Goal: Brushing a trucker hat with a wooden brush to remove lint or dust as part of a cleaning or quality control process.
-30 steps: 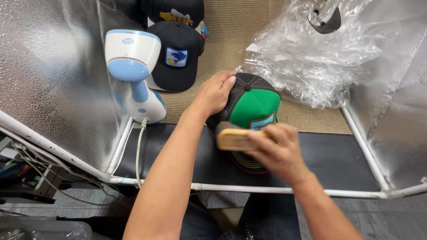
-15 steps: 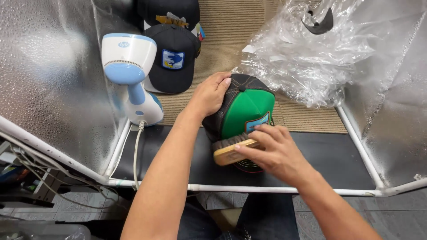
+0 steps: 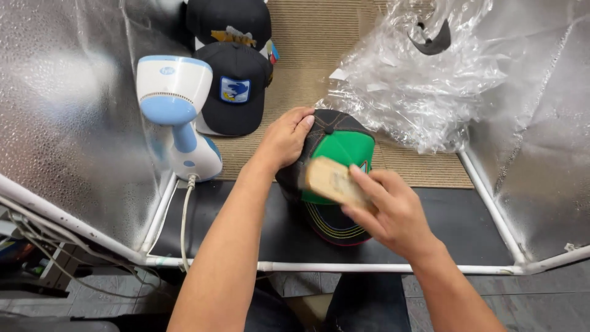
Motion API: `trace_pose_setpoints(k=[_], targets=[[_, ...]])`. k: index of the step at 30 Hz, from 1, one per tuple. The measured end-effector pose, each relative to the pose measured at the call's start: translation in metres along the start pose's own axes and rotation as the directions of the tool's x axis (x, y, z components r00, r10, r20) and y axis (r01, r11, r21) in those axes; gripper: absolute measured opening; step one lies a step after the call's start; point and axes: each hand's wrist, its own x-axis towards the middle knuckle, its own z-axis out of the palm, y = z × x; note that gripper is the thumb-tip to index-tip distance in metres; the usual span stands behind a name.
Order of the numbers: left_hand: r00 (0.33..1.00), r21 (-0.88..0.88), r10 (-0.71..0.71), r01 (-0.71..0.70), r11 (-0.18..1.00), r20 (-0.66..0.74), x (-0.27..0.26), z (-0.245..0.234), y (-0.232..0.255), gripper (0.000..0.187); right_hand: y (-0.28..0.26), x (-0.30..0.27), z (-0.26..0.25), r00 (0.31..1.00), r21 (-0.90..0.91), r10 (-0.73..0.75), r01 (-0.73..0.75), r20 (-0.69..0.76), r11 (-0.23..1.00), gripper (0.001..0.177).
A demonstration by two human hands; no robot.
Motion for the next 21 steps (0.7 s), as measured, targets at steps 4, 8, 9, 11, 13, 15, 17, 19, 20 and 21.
trace_pose_setpoints(k=[4,8,9,11,13,15,17,19,20,21], targets=[[1.0,0.015,-0.02,0.02,1.0,-0.022,-0.002,-0.005,0.006,0.044,0.034,0.018,-0.003,0.977,-0.024,0.209,-0.21,-0.046,0.977,0.056],[1.0,0.003,0.0,0.0,1.0,-0.002,-0.007,0.002,0.011,0.044,0.019,0.009,-0.004,0.902,-0.008,0.43,-0.43,-0.03,0.903,0.062],[1.0,0.012,0.01,-0.009,1.0,-0.016,-0.01,-0.006,0.01,0.043,0.018,0.004,0.01,0.956,0.078,0.287,-0.282,-0.065,0.956,0.063],[1.0,0.015,0.003,-0.002,1.0,-0.031,-0.004,-0.005,0.006,0.045,0.036,-0.001,0.02,0.927,0.051,0.365,-0.362,-0.087,0.931,0.058],[1.0,0.011,-0.002,0.002,1.0,-0.031,-0.004,0.002,0.002,0.046,0.057,-0.021,0.019,0.886,0.016,0.45,-0.451,-0.113,0.893,0.054],[0.999,0.003,0.011,-0.011,1.0,-0.033,0.0,0.003,-0.001,0.041,0.084,-0.04,0.01,0.775,-0.127,0.62,-0.631,-0.122,0.765,0.051],[0.999,-0.001,0.014,-0.014,1.0,-0.029,-0.002,0.001,0.001,0.042,0.057,-0.042,-0.012,0.7,-0.09,0.705,-0.714,-0.115,0.694,0.053],[1.0,-0.009,0.0,0.0,1.0,-0.026,-0.004,0.001,0.0,0.043,0.038,-0.056,-0.014,0.614,-0.057,0.784,-0.789,-0.089,0.611,0.055],[0.999,0.003,-0.002,0.002,1.0,-0.035,-0.005,0.001,0.0,0.043,0.031,-0.07,-0.007,0.695,-0.082,0.717,-0.718,-0.05,0.691,0.053],[0.999,0.019,0.008,-0.007,1.0,-0.044,0.0,0.0,0.001,0.043,0.026,-0.081,0.001,0.768,-0.1,0.64,-0.638,-0.02,0.763,0.05]])
